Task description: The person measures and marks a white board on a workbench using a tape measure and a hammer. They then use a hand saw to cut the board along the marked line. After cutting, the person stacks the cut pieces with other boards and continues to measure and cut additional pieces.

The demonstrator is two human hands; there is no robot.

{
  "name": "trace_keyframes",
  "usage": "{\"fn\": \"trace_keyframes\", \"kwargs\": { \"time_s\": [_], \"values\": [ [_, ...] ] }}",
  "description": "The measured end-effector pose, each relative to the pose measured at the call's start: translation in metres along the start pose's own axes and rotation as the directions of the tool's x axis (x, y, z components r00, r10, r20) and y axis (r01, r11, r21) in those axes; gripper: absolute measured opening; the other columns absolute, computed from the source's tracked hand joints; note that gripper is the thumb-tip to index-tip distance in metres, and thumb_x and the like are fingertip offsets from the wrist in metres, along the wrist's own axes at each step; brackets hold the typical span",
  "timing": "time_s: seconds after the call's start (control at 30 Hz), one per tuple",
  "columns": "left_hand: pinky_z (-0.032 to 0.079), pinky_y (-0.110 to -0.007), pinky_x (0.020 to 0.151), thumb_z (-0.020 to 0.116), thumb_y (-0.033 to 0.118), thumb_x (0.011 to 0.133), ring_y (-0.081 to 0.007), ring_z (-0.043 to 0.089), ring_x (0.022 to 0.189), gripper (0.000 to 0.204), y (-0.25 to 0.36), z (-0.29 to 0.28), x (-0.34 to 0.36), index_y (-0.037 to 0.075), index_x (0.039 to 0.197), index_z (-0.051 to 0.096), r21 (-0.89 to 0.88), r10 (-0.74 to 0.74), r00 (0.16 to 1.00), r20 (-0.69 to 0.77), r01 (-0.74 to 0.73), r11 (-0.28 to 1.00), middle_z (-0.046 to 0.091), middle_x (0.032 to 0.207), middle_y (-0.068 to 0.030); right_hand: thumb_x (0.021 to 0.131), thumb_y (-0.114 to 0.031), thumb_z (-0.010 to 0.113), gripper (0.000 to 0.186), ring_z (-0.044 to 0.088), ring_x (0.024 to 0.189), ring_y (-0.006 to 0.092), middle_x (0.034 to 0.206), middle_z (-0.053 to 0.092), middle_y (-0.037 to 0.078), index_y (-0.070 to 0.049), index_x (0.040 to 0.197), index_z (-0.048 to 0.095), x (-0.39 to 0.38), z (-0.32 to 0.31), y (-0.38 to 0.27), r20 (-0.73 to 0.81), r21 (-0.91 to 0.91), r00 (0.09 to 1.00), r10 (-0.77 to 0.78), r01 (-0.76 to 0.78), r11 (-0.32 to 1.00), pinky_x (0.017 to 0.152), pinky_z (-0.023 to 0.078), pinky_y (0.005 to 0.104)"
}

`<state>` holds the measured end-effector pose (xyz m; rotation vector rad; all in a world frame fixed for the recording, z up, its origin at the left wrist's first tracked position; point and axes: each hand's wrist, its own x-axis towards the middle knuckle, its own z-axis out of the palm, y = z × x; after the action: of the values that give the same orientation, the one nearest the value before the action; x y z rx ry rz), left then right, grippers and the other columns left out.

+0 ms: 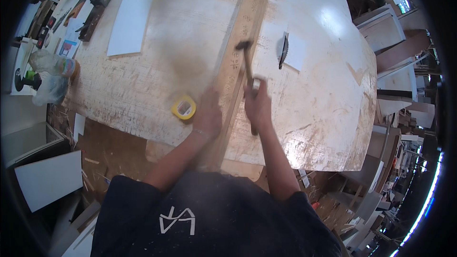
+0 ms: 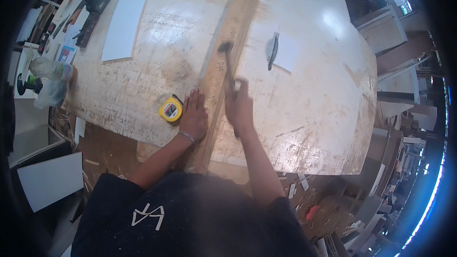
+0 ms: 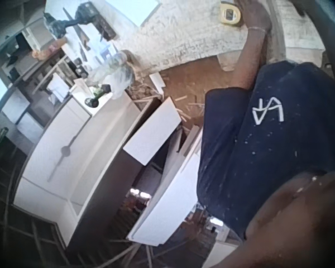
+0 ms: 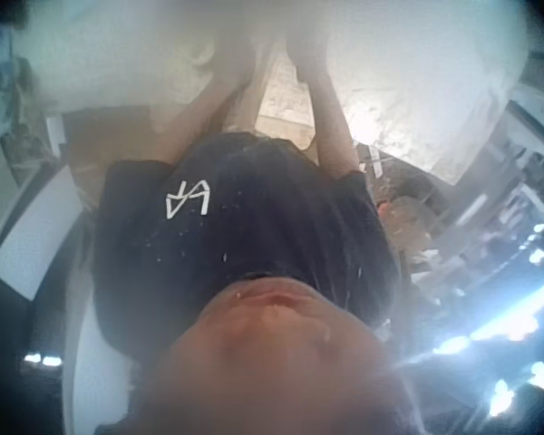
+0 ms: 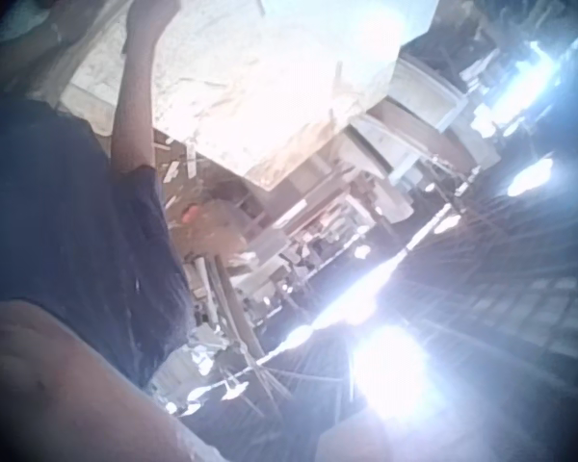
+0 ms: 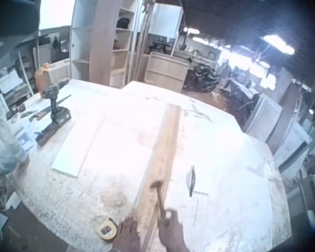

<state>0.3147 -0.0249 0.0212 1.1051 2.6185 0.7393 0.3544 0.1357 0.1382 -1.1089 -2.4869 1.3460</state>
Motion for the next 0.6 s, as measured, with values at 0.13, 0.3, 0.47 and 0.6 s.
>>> {"fn": "trace_keyframes", "kwargs": {
  "time_s": [0.13, 0.3, 0.47, 0.6],
  "values": [
    [0.013, -0.051, 0.125, 0.042, 0.021, 0.101, -0.0407, 0.02, 0.152, 0.061, -0.006, 0.013, 0.003, -0.009, 0.152, 0.027, 0.057, -0.011, 1.0, 0.011, 0.01, 0.998, 0.025, 0.16, -0.0289, 0.104, -0.029, 0.05, 0.038, 0.067, 0.088, 0.0487, 0.09, 0.069, 0.03, -0.001, 0.131, 0.047, 0.098, -0.003, 0.006, -0.193, -0.012, 0.972, -0.135, 0.135, 0.991, 0.074, 0.052, 0.054],
    [0.011, -0.051, 0.125, 0.04, 0.021, 0.101, -0.0394, 0.017, 0.153, 0.061, -0.005, 0.014, 0.007, -0.009, 0.152, 0.026, 0.112, -0.01, 0.996, 0.084, 0.001, 0.994, 0.023, 0.16, -0.0281, 0.105, -0.03, 0.044, 0.037, 0.065, 0.092, 0.0532, 0.093, 0.067, 0.036, 0.0, 0.123, 0.054, 0.173, -0.023, 0.0, -0.27, -0.259, 0.951, -0.152, 0.081, 0.962, 0.078, 0.05, 0.0578],
    [0.01, -0.051, 0.126, 0.04, 0.021, 0.101, -0.0384, 0.014, 0.153, 0.062, 0.004, -0.004, 0.006, -0.009, 0.153, 0.024, 0.051, -0.04, 0.994, 0.105, 0.035, 0.998, 0.021, 0.161, -0.0275, 0.105, -0.028, 0.044, 0.031, 0.066, 0.089, 0.0523, 0.091, 0.068, 0.034, 0.0, 0.115, 0.055, 0.194, -0.015, 0.003, -0.231, -0.398, 0.962, -0.146, 0.044, 0.916, 0.077, 0.051, 0.0594],
    [0.011, -0.051, 0.125, 0.04, 0.022, 0.101, -0.0384, 0.015, 0.153, 0.062, 0.002, -0.003, 0.003, -0.009, 0.153, 0.024, 0.032, -0.039, 0.995, 0.09, 0.037, 0.999, 0.021, 0.161, -0.0273, 0.105, -0.029, 0.043, 0.032, 0.066, 0.087, 0.0536, 0.087, 0.068, 0.033, 0.0, 0.112, 0.055, 0.202, -0.023, 0.001, -0.232, -0.457, 0.96, -0.159, 0.037, 0.889, 0.077, 0.051, 0.0613]
  ]
}}
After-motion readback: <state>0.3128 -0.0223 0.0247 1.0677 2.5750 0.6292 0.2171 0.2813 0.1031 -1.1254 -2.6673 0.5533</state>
